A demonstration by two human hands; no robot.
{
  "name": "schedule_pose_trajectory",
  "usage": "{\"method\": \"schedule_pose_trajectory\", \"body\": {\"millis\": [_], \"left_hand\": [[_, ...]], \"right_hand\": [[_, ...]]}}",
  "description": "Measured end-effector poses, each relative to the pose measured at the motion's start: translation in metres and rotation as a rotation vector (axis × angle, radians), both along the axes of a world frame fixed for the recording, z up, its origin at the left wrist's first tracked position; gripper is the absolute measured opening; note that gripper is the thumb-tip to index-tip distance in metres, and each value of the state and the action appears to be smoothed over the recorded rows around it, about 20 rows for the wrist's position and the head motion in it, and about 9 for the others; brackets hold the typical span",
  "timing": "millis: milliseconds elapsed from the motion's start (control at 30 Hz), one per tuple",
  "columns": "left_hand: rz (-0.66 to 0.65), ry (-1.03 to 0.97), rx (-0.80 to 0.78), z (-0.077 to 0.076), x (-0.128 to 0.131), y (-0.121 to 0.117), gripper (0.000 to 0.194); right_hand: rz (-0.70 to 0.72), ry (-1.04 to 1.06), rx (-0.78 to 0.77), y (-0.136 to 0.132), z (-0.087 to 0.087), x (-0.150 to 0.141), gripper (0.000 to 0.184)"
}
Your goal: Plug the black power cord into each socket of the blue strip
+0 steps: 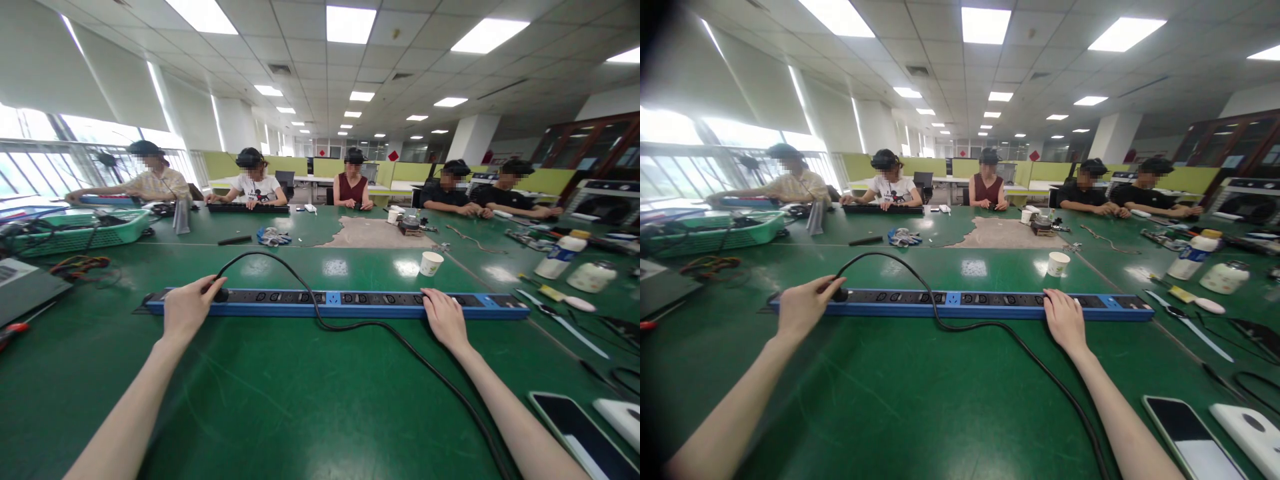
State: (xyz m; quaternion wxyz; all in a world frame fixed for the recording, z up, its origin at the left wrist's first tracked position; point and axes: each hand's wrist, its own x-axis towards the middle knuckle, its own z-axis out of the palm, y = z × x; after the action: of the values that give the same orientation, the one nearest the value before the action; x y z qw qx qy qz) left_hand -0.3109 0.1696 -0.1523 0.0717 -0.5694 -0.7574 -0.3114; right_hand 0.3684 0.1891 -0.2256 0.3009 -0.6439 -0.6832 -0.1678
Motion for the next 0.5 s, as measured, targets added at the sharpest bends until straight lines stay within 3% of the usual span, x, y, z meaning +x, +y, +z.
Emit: {"method": "schedule_pose_trajectory", "body": {"millis": [133, 500], "left_hand": [[0.096, 0.135, 0.107, -0.006, 0.012, 0.002, 0.065], [0.06, 0.228, 0.152, -0.018, 0.011, 0.017, 0.058]], "right_hand": [[-0.005, -0.01, -0.009, -0.001, 0.001, 0.0, 0.051], [-0.013, -0.055, 0.004, 0.002, -0.001, 0.002, 0.048]]}}
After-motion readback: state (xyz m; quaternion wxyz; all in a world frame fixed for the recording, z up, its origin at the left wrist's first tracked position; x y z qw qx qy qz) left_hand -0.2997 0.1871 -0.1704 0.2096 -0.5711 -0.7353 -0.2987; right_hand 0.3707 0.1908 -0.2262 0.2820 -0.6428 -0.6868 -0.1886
